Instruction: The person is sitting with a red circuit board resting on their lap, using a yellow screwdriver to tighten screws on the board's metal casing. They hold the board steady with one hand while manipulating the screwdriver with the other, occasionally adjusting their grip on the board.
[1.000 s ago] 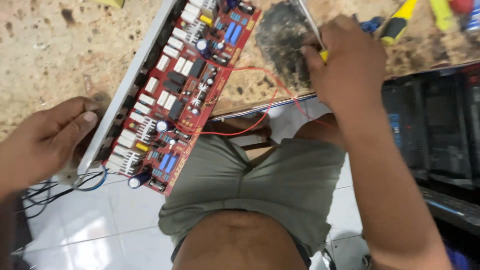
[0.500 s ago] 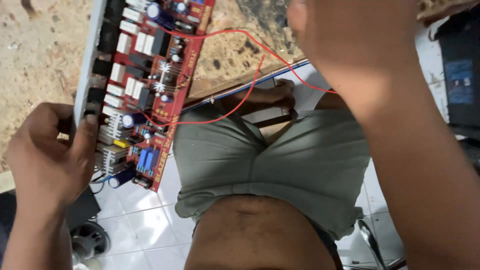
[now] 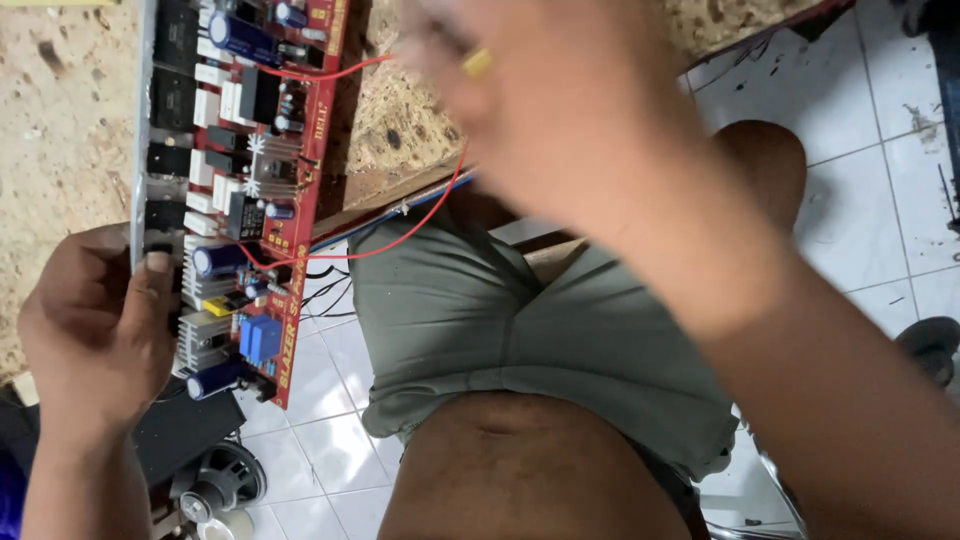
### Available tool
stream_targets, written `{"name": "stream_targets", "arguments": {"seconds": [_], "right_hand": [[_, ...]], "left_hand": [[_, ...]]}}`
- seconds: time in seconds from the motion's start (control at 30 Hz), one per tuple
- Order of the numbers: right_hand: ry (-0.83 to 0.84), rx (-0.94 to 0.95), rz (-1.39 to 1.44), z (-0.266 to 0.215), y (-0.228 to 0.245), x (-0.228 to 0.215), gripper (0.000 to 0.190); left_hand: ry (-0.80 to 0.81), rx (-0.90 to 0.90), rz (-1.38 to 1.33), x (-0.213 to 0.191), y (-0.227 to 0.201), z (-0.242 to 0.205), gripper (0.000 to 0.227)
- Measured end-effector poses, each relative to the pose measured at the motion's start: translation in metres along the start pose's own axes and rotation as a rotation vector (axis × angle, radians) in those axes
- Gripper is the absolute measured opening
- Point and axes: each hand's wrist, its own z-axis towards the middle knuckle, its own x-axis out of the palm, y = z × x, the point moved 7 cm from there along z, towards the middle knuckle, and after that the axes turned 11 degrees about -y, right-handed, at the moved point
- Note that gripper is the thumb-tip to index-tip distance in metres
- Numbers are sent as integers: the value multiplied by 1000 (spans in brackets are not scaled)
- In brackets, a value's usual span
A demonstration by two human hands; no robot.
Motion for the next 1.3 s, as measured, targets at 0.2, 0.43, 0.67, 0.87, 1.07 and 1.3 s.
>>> {"name": "stream_targets", "arguments": {"seconds": [0.2,0.43,0.67,0.87,1.07,1.3], "right_hand": [[66,-138,628,21,97,35,12],[491,84,297,35,141,97,18],[510,114,99,38,147,116,22],[356,118,96,40,146,115,13],[369,151,77,37,143,114,25],[342,132,135,34,146,107,19]], "left_hand": [[15,-92,-74,-1,-8,2,20],[5,-86,-25,-5,-30,6,22],[17,-50,-60,-13,-42,12,23],[23,-89,-85,-12,-38,14,22],[36,-80,-89,-9,-36,12,7],[44,-130,-119,-7,-33,12,5]]}}
